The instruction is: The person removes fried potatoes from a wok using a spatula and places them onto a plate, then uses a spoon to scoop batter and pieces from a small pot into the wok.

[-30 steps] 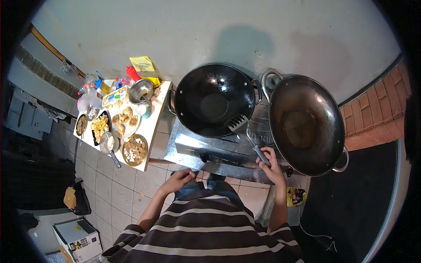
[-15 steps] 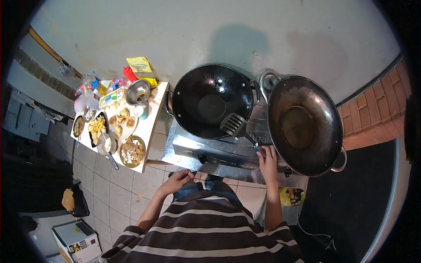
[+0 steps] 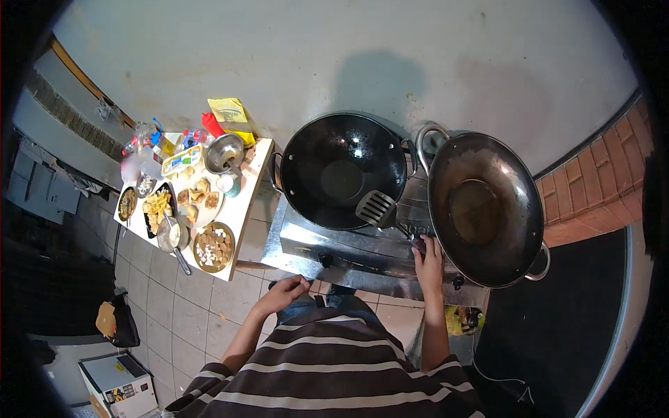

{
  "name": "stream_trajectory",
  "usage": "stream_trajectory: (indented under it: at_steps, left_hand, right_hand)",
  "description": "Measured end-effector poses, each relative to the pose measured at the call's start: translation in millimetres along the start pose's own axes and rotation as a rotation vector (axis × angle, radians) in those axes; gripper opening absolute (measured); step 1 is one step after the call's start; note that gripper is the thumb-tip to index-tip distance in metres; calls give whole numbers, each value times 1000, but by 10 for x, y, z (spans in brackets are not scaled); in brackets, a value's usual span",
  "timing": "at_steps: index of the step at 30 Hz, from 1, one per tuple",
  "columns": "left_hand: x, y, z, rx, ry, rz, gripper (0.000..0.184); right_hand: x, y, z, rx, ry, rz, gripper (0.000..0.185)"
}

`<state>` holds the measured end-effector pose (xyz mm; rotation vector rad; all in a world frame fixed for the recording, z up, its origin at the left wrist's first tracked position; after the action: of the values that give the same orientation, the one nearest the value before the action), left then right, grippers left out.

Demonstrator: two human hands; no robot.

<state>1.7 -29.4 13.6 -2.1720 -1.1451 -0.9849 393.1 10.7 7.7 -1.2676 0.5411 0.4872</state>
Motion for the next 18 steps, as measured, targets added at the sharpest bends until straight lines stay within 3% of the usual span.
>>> stream_trajectory:
  at_steps: [6,11,18]
  left_hand:
    - [20,3,16,-22,19,-22,22]
    - [27,2,-23,-22,-8,-17,23]
    - [101,-49,-104,-38,-5,102,29]
  right_hand:
    - [-109,-49,-28,56,-34,-86,50]
    - [-172,-62,-93,4,55,-110,75]
    - [-387,-29,-254,8,45,-147,81]
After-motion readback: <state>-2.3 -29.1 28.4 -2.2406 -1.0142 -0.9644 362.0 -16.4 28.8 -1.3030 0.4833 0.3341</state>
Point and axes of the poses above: each hand's wrist, its own z-axis towards the middle knuckle, its own y-axis out of the palm, x = y × z, the point moved 2 cm from there along z, towards the middle knuckle, and after that the axes turned 6 degrees about -y, right-handed, at the moved point
